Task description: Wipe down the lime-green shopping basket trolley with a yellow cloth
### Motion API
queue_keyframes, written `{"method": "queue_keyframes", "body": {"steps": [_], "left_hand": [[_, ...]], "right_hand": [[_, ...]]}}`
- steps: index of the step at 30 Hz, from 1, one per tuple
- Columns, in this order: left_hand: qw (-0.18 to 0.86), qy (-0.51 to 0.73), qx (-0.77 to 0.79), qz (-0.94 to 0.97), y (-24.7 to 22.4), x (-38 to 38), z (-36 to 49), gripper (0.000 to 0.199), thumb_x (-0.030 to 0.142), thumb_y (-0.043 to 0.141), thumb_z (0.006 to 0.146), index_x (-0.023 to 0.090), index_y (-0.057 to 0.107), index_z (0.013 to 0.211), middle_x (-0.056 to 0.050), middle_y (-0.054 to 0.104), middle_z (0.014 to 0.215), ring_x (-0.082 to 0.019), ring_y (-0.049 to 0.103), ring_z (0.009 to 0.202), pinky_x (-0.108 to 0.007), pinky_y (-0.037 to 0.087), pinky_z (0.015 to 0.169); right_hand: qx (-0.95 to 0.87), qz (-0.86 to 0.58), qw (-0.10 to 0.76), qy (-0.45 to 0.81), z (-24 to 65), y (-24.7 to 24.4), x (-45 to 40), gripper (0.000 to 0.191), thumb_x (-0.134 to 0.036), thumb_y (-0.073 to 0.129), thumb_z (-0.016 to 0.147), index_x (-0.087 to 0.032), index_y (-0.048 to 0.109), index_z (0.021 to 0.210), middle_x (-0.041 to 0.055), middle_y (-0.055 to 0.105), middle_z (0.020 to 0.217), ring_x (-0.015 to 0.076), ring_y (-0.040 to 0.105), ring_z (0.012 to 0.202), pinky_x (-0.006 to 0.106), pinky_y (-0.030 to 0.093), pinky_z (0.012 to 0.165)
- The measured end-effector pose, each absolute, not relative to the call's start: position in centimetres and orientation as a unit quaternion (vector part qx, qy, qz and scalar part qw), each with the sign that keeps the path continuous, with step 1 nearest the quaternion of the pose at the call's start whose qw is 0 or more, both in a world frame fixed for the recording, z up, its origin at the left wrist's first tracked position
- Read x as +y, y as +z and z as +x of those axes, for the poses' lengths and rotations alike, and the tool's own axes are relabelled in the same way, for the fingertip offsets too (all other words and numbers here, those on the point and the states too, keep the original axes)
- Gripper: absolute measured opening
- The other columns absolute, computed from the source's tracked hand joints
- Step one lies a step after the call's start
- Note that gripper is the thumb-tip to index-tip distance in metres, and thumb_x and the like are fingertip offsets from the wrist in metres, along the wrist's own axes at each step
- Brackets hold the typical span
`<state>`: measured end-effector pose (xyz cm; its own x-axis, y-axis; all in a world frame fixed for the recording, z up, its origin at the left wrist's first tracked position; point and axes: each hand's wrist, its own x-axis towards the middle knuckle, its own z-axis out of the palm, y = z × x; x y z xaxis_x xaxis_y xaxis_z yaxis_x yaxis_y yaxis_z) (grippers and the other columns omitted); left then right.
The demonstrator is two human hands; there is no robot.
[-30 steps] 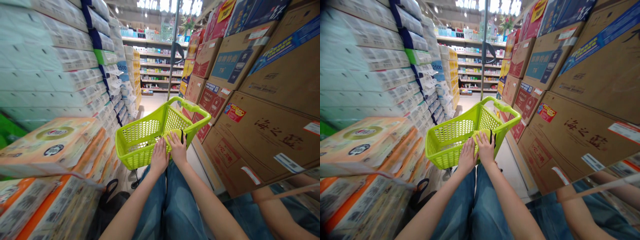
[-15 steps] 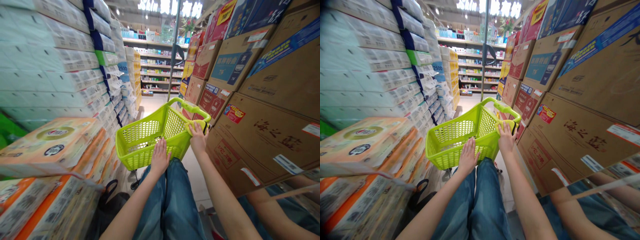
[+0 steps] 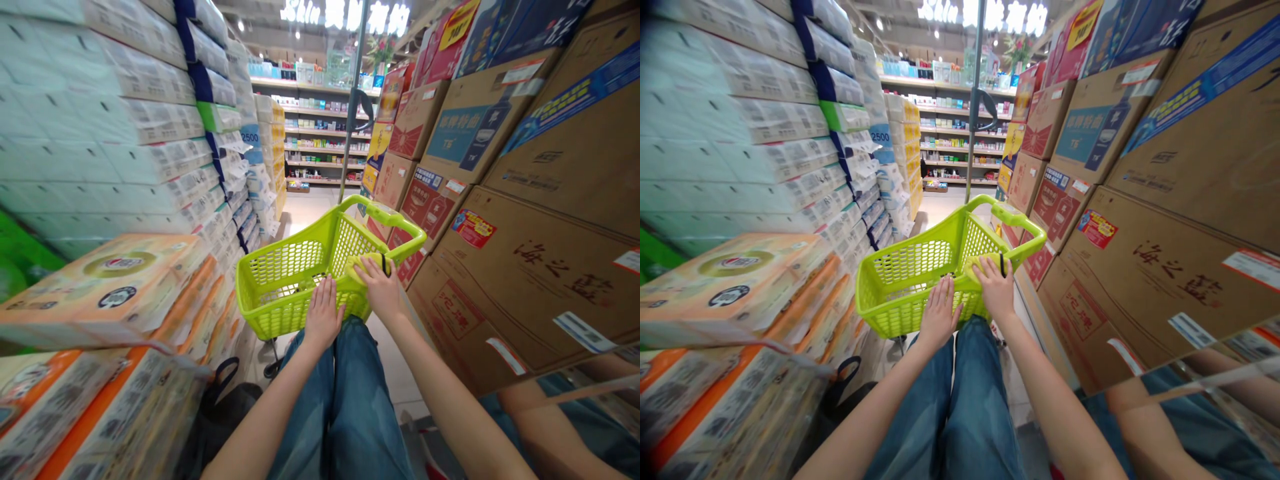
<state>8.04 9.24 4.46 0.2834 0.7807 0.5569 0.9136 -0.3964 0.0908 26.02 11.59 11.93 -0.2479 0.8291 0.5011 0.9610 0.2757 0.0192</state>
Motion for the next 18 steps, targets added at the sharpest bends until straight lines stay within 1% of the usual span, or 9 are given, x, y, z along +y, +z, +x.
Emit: {"method": "queue_keyframes", "body": {"steps": [4, 7, 11, 15, 18], "left_hand": [[0.122, -0.271, -0.533, -0.792, 4.4, 9.3, 8.1, 0.069, 0.038, 0.035, 0.1, 0.008, 0.009, 0.156, -0.014, 0.022, 0.163, -0.025, 0.018, 0.151, -0.045, 0.024, 0.123], [0.116, -0.277, -0.536, -0.789, 4.4, 9.3, 8.2, 0.069, 0.038, 0.035, 0.1, 0.007, 0.009, 0.156, -0.015, 0.022, 0.162, -0.025, 0.018, 0.151, -0.044, 0.024, 0.123], [0.115, -0.282, -0.533, -0.789, 4.3, 9.3, 8.2, 0.07, 0.038, 0.035, 0.1, 0.008, 0.008, 0.156, -0.015, 0.022, 0.162, -0.025, 0.017, 0.151, -0.045, 0.024, 0.122], [0.116, -0.282, -0.53, -0.791, 4.2, 9.4, 8.0, 0.07, 0.037, 0.036, 0.099, 0.008, 0.006, 0.157, -0.014, 0.022, 0.163, -0.025, 0.016, 0.152, -0.045, 0.024, 0.122], [0.116, -0.282, -0.531, -0.79, 4.2, 9.3, 8.0, 0.07, 0.035, 0.036, 0.099, 0.008, 0.007, 0.157, -0.014, 0.022, 0.163, -0.025, 0.016, 0.152, -0.046, 0.024, 0.122]], "right_hand": [[-0.701, -0.65, 0.228, -0.184, 30.7, 13.8, 13.7, 0.059, 0.0, 0.044, 0.08, -0.028, 0.062, 0.128, 0.0051, 0.05, 0.15, 0.0231, 0.042, 0.14, 0.06, 0.002, 0.118], [-0.663, -0.679, 0.25, -0.192, 30.9, 13.6, 14.2, 0.061, -0.001, 0.044, 0.079, -0.026, 0.06, 0.132, 0.006, 0.046, 0.152, 0.0235, 0.039, 0.142, 0.059, 0.002, 0.119], [-0.669, -0.675, 0.248, -0.19, 26.8, 11.5, 12.9, 0.065, -0.001, 0.042, 0.081, -0.027, 0.053, 0.139, 0.0049, 0.037, 0.158, 0.0229, 0.032, 0.146, 0.058, 0.006, 0.119], [-0.725, -0.629, 0.235, -0.153, 21.8, 9.5, 11.1, 0.059, -0.005, 0.042, 0.086, -0.029, 0.052, 0.14, 0.0035, 0.037, 0.158, 0.022, 0.034, 0.145, 0.057, 0.01, 0.119], [-0.758, -0.598, 0.224, -0.134, 20.1, 9.1, 10.4, 0.055, -0.009, 0.044, 0.089, -0.028, 0.05, 0.141, 0.0042, 0.037, 0.157, 0.0224, 0.035, 0.145, 0.056, 0.011, 0.12]]}}
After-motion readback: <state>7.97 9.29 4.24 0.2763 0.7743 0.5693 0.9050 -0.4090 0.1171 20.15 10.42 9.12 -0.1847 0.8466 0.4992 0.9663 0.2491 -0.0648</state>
